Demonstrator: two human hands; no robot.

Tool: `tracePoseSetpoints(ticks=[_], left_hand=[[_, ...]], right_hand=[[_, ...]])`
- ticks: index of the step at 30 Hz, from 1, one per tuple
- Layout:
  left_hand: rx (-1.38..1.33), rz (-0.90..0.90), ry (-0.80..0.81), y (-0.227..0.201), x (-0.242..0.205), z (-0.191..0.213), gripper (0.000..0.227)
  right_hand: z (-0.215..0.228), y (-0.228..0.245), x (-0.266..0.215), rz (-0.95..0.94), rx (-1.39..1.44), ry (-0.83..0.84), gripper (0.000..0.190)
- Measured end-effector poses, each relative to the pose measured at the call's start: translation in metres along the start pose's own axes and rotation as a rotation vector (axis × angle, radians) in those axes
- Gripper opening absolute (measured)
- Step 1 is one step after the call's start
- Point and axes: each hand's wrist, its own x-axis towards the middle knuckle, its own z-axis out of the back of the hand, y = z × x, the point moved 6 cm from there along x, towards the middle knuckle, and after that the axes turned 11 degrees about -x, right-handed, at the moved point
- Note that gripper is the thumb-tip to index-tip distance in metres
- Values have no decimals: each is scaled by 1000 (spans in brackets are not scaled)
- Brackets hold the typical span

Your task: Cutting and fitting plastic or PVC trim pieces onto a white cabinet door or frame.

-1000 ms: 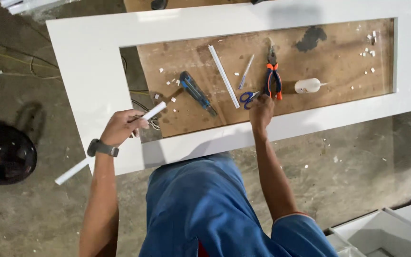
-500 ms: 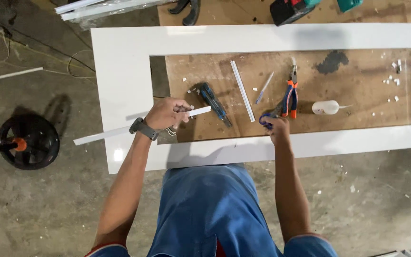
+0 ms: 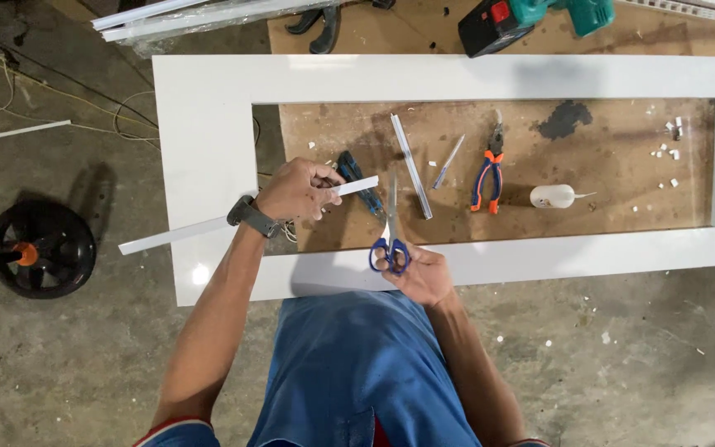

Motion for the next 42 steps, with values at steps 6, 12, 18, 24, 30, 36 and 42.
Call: tracePoseSetpoints(ticks=[6, 12, 18, 24, 30, 36, 42], left_hand=[[-241, -179, 96, -6, 12, -4, 23], [-182, -135, 71, -28, 6, -3, 24], [-208, -124, 83, -49, 4, -3, 26], [-118, -111, 48, -69, -4, -6, 26], [-100, -114, 50, -68, -13, -1, 24], [-109, -71, 14, -63, -16, 4, 28], [-79, -121, 55, -62, -18, 8, 28]], right_hand=[[12, -2, 6, 53, 14, 130, 58], [81, -15, 4, 205, -224, -103, 47], [-15, 13, 7, 463, -1109, -209, 77], [-53, 21, 30, 497, -1061, -137, 75], [-62, 16, 35, 488, -1058, -220, 72], [-70, 12, 36, 504, -1107, -243, 74], [-78, 8, 38, 513, -1106, -217, 71]])
